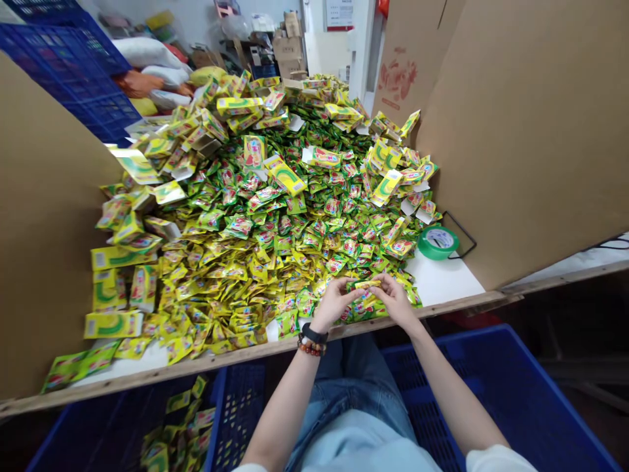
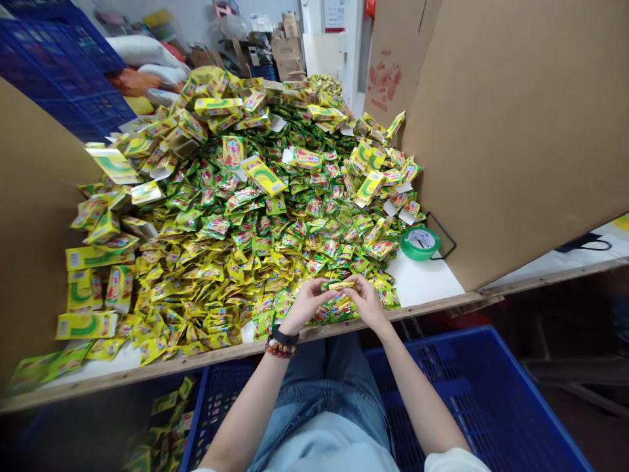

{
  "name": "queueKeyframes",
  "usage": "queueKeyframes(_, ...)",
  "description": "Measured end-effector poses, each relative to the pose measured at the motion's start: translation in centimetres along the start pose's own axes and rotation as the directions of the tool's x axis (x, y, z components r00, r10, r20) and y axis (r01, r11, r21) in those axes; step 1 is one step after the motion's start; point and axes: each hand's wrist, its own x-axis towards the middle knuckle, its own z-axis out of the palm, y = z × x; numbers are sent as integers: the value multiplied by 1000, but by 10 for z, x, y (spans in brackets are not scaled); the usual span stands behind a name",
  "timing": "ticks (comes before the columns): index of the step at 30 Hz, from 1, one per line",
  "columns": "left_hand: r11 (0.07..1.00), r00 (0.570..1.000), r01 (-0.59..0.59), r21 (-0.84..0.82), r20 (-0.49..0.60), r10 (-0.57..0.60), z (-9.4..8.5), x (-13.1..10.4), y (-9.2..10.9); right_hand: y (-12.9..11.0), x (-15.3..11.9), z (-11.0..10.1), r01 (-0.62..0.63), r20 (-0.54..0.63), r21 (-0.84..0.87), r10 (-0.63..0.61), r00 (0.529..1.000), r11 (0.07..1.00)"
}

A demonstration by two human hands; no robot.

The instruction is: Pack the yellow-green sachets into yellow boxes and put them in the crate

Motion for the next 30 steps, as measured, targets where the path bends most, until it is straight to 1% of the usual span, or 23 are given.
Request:
queueKeyframes(2, 1000, 999, 22, -10, -24, -22, 6, -4, -6, -1, -6, -2, -32, -4, 37, 33, 999, 999)
queueKeyframes(3, 1000, 1000, 31, -3, -4, -31, 10, -4, -8, 0, -9, -5, -59, 13, 59, 58, 998, 997)
queueKeyframes(4, 999, 998, 40, 18, 44, -41, 14, -1, -7, 0, -12, -11, -83, 22, 81, 82, 996, 993)
queueKeyframes(5, 998, 994, 38, 54, 98, -43, 19, 4, -4, 2, -16, -18, -100, 5, 97, 100, 995, 990)
queueKeyframes(6, 994, 991, 14, 110, 133, -29, 25, 12, 1, 4, -20, -27, -104, -41, 103, 108, 993, 989)
queueKeyframes(7, 983, 991, -34, 181, 135, 9, 32, 25, 7, 6, -24, -36, -94, -115, 100, 105, 988, 991)
queueKeyframes(8, 960, 992, -99, 261, 97, 76, 41, 40, 15, 7, -29, -45, -76, -204, 88, 93, 975, 993)
queueKeyframes(9, 924, 985, -167, 344, 31, 167, 51, 59, 24, 8, -35, -53, -60, -282, 69, 77, 956, 996)
queueKeyframes(10, 877, 965, -220, 427, -37, 259, 62, 78, 32, 9, -41, -60, -50, -341, 53, 65, 938, 997)
queueKeyframes(11, 829, 942, -241, 504, -85, 325, 74, 99, 40, 8, -47, -65, -45, -376, 44, 58, 925, 998)
queueKeyframes(12, 789, 929, -237, 567, -105, 355, 85, 118, 47, 7, -53, -69, -45, -390, 46, 59, 919, 998)
queueKeyframes(14, 744, 936, -195, 639, -104, 335, 103, 149, 57, 4, -63, -74, -44, -397, 71, 69, 915, 997)
queueKeyframes(15, 737, 945, -174, 653, -101, 312, 108, 160, 59, 4, -68, -76, -41, -407, 86, 72, 911, 995)
queueKeyframes(16, 739, 949, -162, 654, -102, 298, 108, 167, 60, 4, -72, -78, -37, -426, 99, 76, 902, 994)
queueKeyframes(17, 744, 948, -162, 648, -106, 299, 105, 169, 61, 5, -75, -80, -32, -453, 109, 79, 888, 994)
queueKeyframes(18, 748, 944, -169, 642, -113, 310, 99, 167, 60, 7, -77, -83, -26, -486, 118, 81, 870, 993)
queueKeyframes(20, 750, 936, -172, 638, -133, 327, 78, 151, 57, 12, -77, -87, -15, -537, 143, 90, 839, 990)
queueKeyframes(21, 760, 929, -175, 626, -150, 337, 67, 136, 54, 15, -76, -86, -11, -545, 159, 98, 832, 987)
queueKeyframes(23, 788, 915, -201, 581, -177, 364, 45, 98, 47, 17, -69, -79, -3, -527, 189, 105, 843, 982)
queueKeyframes(25, 797, 904, -258, 547, -154, 398, 29, 53, 36, 13, -59, -64, 21, -494, 203, 84, 865, 979)
queueKeyframes(27, 771, 905, -297, 563, -90, 415, 20, 11, 22, 2, -50, -44, 73, -481, 196, 30, 876, 978)
queueKeyframes(29, 742, 916, -300, 600, -35, 399, 16, -21, 8, -14, -40, -24, 124, -446, 163, -39, 894, 979)
queueKeyframes(30, 737, 922, -291, 611, -26, 386, 14, -32, 1, -22, -36, -15, 146, -411, 133, -79, 908, 980)
